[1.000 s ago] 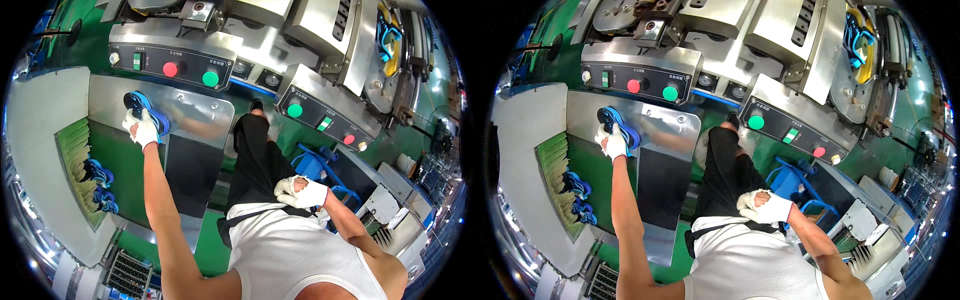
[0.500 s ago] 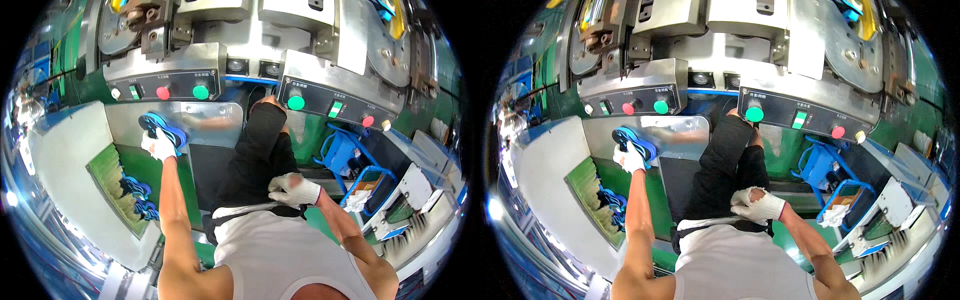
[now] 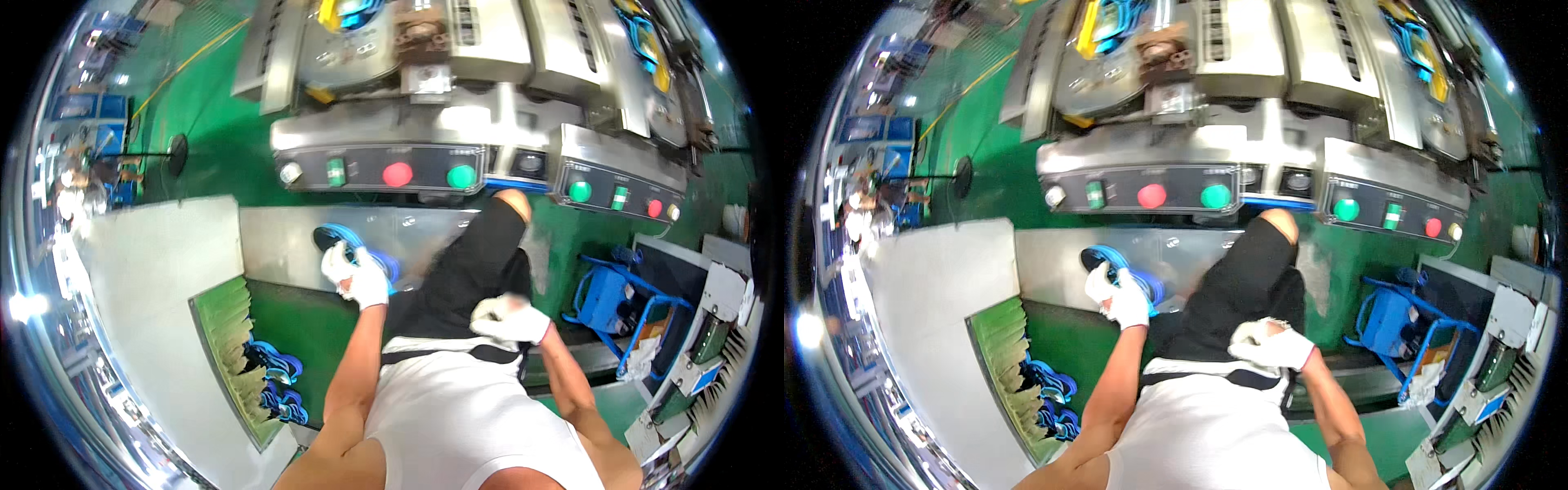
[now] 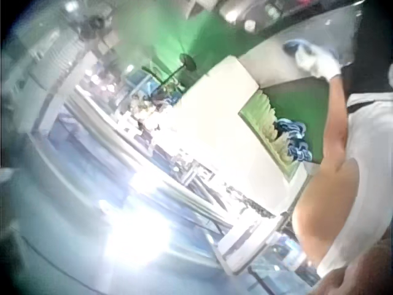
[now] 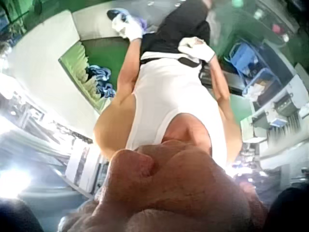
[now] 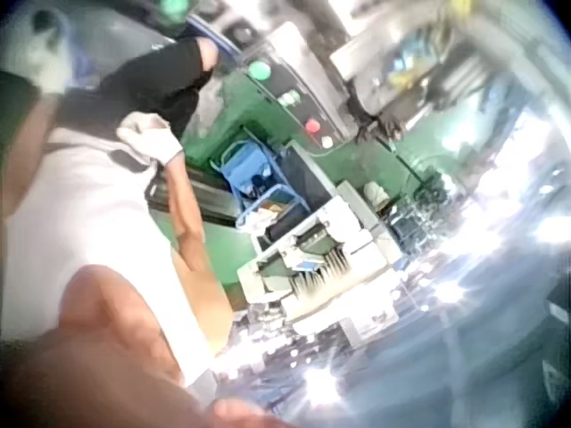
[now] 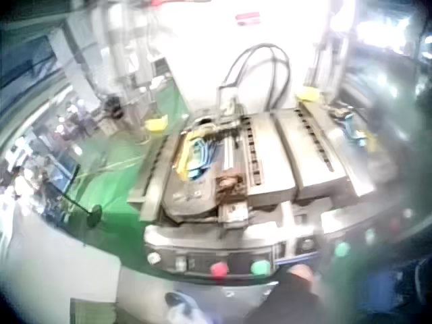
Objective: The person processes shoes by inserting them into a molding machine, pressing buttons to operate the machinery, removing the shoes, and placing them onto a conveyor belt.
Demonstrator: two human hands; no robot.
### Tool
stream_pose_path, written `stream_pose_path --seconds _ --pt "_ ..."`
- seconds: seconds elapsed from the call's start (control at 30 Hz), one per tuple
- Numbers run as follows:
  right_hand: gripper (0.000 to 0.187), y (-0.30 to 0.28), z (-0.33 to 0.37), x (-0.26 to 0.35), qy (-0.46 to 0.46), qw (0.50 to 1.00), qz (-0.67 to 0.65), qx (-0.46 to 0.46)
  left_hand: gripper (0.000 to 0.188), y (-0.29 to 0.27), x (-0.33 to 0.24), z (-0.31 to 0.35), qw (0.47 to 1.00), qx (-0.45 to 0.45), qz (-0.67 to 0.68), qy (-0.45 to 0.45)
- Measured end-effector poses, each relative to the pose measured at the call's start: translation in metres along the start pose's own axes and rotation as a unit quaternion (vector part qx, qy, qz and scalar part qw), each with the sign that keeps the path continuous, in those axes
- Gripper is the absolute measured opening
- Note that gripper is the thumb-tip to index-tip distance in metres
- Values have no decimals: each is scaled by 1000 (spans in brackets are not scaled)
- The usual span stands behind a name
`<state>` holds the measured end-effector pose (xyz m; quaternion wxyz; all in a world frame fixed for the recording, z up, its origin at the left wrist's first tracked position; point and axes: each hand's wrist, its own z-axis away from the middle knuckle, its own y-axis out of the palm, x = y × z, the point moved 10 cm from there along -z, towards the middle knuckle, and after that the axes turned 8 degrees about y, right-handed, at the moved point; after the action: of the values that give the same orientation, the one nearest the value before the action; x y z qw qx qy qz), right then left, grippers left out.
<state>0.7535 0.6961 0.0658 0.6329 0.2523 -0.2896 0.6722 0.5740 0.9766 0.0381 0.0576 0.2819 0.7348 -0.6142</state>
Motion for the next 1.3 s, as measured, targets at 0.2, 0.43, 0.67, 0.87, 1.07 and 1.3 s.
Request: stream_pose_path --seconds 0.2,0.43,0.67,0.87,1.07,1.3 --pt "30 0 -33 -12 89 988 105 -76 63 -24 18 -3 970 98 211 72" --pt "32 -52 -17 52 74 955 246 -151 43 -195 276 -2 995 -39 -81 -45" --pt "42 -26 -26 107 44 975 150 -158 88 -235 579 101 862 237 -231 -384" --pt "41 3 -1 74 29 982 54 -177 96 -199 553 87 838 286 -288 -365" --pt "49 3 24 62 26 975 -87 -202 70 -156 268 12 951 245 6 -189" --pt "66 21 -43 103 -161 890 -422 60 80 -133 -12 -64 811 210 537 100"
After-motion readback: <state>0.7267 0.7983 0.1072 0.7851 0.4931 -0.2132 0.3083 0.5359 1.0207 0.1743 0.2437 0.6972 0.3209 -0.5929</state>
